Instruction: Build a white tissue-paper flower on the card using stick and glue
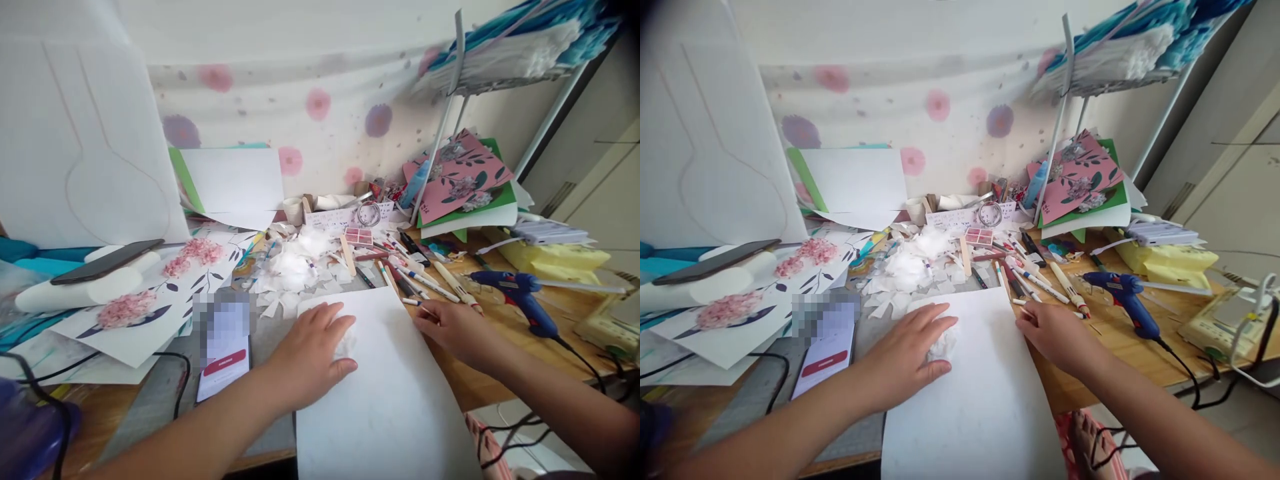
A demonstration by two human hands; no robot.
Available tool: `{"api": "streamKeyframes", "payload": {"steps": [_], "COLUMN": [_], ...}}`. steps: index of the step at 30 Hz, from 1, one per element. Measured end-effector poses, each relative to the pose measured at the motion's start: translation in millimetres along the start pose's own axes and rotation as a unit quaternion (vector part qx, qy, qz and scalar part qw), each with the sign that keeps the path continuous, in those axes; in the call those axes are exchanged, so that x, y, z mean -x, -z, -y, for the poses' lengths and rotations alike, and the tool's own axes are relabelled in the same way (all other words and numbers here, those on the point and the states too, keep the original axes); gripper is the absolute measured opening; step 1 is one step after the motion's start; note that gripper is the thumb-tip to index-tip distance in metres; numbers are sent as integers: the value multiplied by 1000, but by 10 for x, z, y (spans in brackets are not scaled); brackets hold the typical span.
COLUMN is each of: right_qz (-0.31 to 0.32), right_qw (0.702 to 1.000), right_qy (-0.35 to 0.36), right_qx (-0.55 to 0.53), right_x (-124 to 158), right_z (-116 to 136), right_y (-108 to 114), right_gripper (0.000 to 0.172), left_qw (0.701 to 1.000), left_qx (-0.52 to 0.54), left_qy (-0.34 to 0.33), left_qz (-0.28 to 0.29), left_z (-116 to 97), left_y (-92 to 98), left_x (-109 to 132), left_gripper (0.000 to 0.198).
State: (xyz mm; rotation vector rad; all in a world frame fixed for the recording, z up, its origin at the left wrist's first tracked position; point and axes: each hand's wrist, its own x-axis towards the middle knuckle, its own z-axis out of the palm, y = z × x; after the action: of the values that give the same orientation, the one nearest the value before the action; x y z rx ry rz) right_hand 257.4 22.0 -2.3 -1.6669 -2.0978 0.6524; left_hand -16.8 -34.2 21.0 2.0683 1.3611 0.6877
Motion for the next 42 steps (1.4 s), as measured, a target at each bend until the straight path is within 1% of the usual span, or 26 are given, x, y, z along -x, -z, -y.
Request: {"api": "streamKeyframes", "payload": {"steps": [1, 3, 4, 5, 7, 8, 9, 11, 13, 15, 17, 18, 20, 22, 24, 28, 31, 38, 42], "right_qz": [-1, -1, 5, 9, 22, 29, 35, 44, 62, 98, 131, 140, 146, 141, 134, 145, 161, 172, 177], "right_qw": [1000, 997, 993, 990, 985, 983, 980, 967, 939, 903, 879, 877, 887, 903, 912, 912, 911, 911, 913], "right_qy": [16, 73, 94, 98, 119, 118, 116, 101, 84, 73, 66, 66, 76, 84, 86, 75, 69, 64, 49], "right_qx": [1, -32, -68, -98, -127, -137, -156, -229, -329, -412, -453, -456, -431, -397, -379, -376, -374, -370, -364], "right_x": [5, 25, 33, 36, 14, -12, -48, -135, -222, -286, -325, -336, -348, -351, -349, -339, -343, -368, -343], "right_z": [26, 106, 153, 200, 276, 299, 312, 310, 293, 288, 308, 328, 380, 433, 469, 476, 456, 488, 496], "right_y": [57, 202, 280, 354, 457, 474, 464, 365, 197, 23, -106, -147, -183, -184, -179, -193, -211, -231, -256], "right_gripper": [25, 36, 43, 49, 53, 55, 55, 51, 44, 35, 27, 23, 19, 20, 22, 24, 23, 21, 20], "left_qw": [997, 981, 977, 974, 972, 972, 973, 974, 974, 975, 975, 975, 975, 975, 976, 980, 982, 981, 979], "left_qx": [-72, -182, -203, -214, -220, -218, -216, -210, -203, -203, -206, -206, -205, -204, -202, -187, -181, -185, -190], "left_qy": [1, 9, 14, 16, 16, 15, 15, 16, 21, 21, 9, -2, -24, -36, -38, -46, -32, -34, -40], "left_qz": [30, 60, 63, 67, 79, 83, 84, 88, 93, 91, 88, 88, 86, 80, 73, 59, 48, 47, 61], "left_z": [10, 64, 100, 136, 194, 214, 227, 241, 249, 259, 273, 279, 289, 295, 299, 307, 307, 315, 315], "left_y": [-24, -48, -50, -48, -37, -31, -25, -13, 1, 15, 28, 34, 50, 68, 81, 72, 45, 17, 18], "left_x": [-6, -27, -38, -48, -57, -57, -54, -43, -32, -25, -21, -19, -12, 0, 13, 37, 51, 56, 51], "left_gripper": [55, 58, 58, 58, 57, 56, 55, 53, 54, 56, 57, 56, 53, 49, 47, 39, 33, 32, 32]}}
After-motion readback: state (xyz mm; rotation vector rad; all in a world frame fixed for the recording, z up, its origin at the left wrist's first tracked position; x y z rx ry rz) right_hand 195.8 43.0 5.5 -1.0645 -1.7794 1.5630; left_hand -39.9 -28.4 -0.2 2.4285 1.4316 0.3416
